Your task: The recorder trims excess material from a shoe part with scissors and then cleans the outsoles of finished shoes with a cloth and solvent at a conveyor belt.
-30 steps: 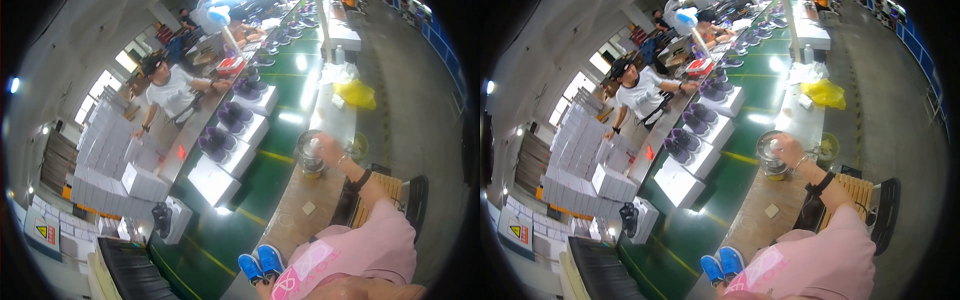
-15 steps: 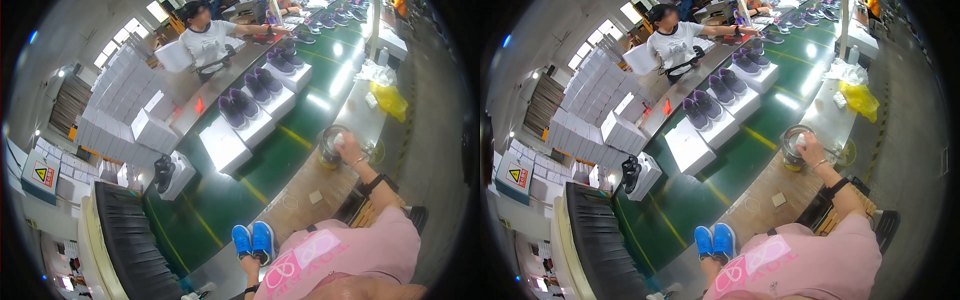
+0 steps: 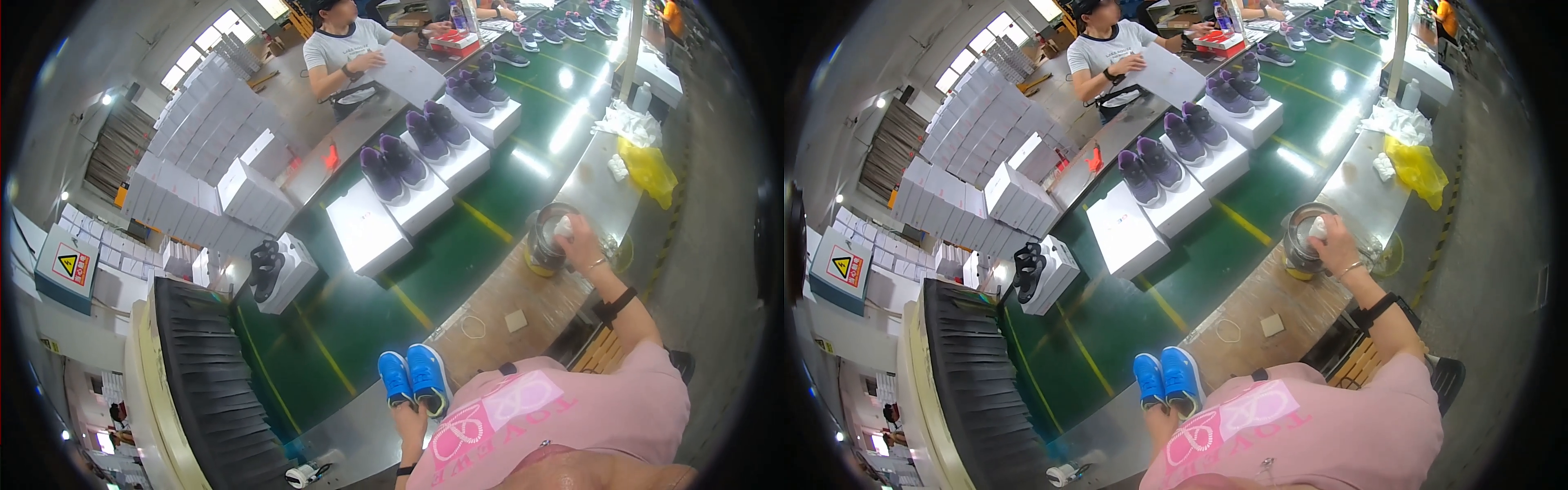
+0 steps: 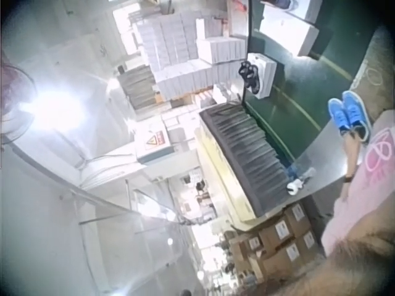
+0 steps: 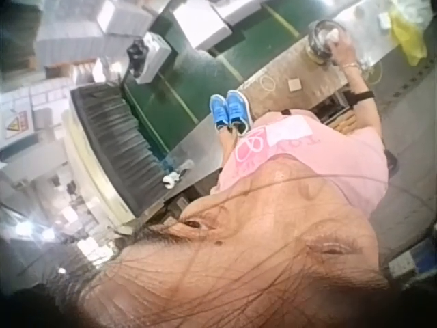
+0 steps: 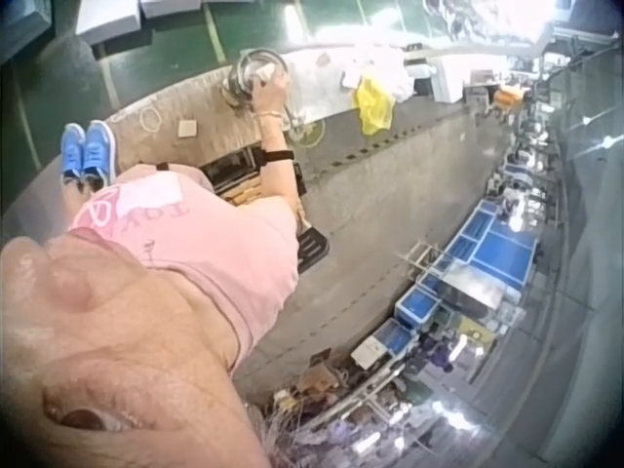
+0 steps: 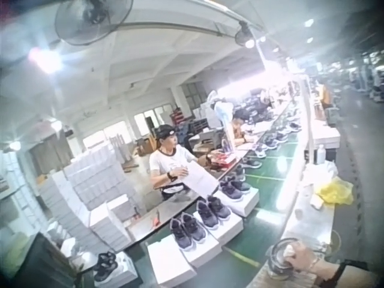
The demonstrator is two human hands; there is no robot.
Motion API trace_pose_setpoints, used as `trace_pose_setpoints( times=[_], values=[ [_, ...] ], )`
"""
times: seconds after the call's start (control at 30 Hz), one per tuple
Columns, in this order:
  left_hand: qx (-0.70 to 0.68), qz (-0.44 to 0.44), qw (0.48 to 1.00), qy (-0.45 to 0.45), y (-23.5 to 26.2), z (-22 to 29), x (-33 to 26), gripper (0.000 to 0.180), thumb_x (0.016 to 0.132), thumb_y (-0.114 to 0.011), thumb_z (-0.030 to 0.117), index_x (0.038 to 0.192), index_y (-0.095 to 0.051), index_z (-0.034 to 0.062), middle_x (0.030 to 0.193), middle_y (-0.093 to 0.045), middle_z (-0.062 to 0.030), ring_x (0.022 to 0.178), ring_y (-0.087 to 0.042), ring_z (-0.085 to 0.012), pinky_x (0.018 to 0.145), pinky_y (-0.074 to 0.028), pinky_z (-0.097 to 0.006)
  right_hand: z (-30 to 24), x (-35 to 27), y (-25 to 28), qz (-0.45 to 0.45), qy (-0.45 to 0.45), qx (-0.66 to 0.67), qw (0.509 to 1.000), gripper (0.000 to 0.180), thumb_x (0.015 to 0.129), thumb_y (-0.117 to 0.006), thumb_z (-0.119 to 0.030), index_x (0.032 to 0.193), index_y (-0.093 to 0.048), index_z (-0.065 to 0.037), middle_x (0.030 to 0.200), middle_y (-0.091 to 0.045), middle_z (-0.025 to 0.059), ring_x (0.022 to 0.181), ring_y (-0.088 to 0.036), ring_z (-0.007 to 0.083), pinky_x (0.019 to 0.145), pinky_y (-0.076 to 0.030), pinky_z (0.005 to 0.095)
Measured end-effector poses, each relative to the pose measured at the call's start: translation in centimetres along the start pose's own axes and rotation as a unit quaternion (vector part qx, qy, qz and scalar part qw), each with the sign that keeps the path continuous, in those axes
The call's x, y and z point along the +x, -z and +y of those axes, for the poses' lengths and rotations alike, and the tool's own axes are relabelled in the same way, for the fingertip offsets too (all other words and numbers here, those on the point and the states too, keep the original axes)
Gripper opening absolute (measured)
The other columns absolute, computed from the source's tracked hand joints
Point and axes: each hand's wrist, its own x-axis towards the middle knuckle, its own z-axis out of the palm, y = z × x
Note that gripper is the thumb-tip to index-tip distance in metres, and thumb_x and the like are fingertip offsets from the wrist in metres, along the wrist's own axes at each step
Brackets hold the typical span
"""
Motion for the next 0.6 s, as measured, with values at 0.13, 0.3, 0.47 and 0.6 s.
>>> trace_pose_setpoints(
  times=[0.13, 0.3, 0.47, 0.6],
  values=[
    [-0.072, 0.042, 0.996, -0.017, 3.3, 2.3, -2.7, 0.052, 0.075, -0.079, 0.039, 0.102, -0.062, -0.0021, 0.099, -0.062, -0.0198, 0.100, -0.055, -0.0377, 0.088, -0.044, -0.045, -1.0, 0.5, 1.2, -0.011, 0.008, -0.004, 1.000, 0.044, 0.078, -0.075, -0.016, 0.115, -0.054, -0.004, 0.108, -0.057, 0.0185, 0.096, -0.059, 0.0413, 0.080, -0.050, 0.0453],
    [0.076, -0.074, 0.963, -0.247, 2.5, -0.3, -2.1, 0.056, 0.070, -0.081, 0.046, 0.111, -0.064, 0.0119, 0.100, -0.063, -0.0189, 0.100, -0.057, -0.0361, 0.089, -0.045, -0.045, 0.1, -0.4, -0.4, 0.002, 0.003, -0.003, 1.000, 0.043, 0.078, -0.075, -0.013, 0.114, -0.055, -0.003, 0.107, -0.058, 0.0183, 0.098, -0.059, 0.0405, 0.081, -0.050, 0.0443],
    [0.182, -0.205, 0.938, -0.213, 1.9, -0.8, 0.9, 0.049, 0.075, -0.076, 0.047, 0.113, -0.065, 0.0172, 0.096, -0.066, -0.0201, 0.091, -0.065, -0.0366, 0.078, -0.051, -0.046, -0.1, 0.7, 0.7, -0.012, 0.013, 0.000, 1.000, 0.046, 0.077, -0.075, -0.012, 0.117, -0.054, -0.003, 0.107, -0.057, 0.0193, 0.098, -0.058, 0.0412, 0.082, -0.049, 0.0446],
    [0.140, -0.190, 0.934, -0.267, 1.8, -1.8, 1.1, 0.043, 0.080, -0.072, 0.044, 0.114, -0.064, 0.0180, 0.091, -0.067, -0.0185, 0.084, -0.067, -0.0371, 0.071, -0.053, -0.046, 0.5, -0.3, -0.9, 0.022, -0.006, 0.002, 1.000, 0.047, 0.077, -0.075, -0.013, 0.118, -0.053, -0.003, 0.106, -0.058, 0.0197, 0.099, -0.058, 0.0420, 0.083, -0.049, 0.0449]
  ],
)
